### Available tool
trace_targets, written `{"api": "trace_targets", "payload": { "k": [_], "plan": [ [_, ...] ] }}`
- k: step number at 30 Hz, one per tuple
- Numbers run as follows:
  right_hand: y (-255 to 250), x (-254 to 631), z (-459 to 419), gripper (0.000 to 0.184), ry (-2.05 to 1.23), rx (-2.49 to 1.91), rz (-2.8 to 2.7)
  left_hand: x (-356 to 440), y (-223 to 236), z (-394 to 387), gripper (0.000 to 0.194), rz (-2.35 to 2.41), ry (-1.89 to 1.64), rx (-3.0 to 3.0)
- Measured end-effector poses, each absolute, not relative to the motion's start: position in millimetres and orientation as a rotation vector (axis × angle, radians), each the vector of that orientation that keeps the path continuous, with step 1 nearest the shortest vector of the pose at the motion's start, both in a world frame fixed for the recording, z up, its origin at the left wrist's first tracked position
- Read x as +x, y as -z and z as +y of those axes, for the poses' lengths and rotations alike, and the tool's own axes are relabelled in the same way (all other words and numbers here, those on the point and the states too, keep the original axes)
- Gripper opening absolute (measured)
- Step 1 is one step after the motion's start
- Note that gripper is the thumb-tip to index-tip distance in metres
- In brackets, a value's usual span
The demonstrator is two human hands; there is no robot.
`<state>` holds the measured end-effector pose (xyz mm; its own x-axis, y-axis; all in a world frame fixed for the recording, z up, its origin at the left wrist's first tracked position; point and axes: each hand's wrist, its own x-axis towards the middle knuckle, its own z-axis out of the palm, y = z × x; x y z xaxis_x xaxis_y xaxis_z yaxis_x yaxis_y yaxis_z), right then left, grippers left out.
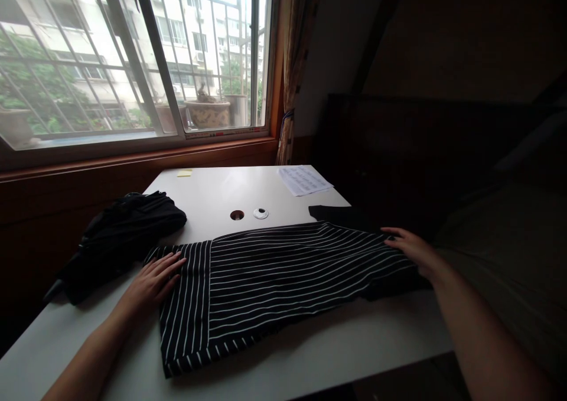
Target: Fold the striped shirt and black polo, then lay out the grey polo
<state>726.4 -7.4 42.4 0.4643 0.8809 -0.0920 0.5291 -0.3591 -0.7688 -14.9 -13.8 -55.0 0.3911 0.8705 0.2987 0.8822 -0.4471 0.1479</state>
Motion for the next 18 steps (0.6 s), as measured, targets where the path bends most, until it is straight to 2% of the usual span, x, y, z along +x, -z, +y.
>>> {"api": "trace_targets", "payload": {
  "k": [3, 7, 15, 18],
  "plan": [
    [-49, 722, -12, 0.050, -0.831, -1.931, -0.941, -15, 56, -13, 0.051, -1.626, 0.520, -2.589],
    [-75, 683, -1, 0.045, -0.729, -1.789, -0.958, -16, 57, -13, 0.051, -1.621, 0.497, -2.581],
    [-145, 489, 36, 0.038, -0.385, -1.496, -1.769, -18, 59, -12, 0.053, -1.594, 0.459, -2.573],
    [-149, 400, 22, 0.041, -0.478, -1.229, -2.071, -16, 56, -14, 0.052, -1.584, 0.468, -2.572]
  ]
}}
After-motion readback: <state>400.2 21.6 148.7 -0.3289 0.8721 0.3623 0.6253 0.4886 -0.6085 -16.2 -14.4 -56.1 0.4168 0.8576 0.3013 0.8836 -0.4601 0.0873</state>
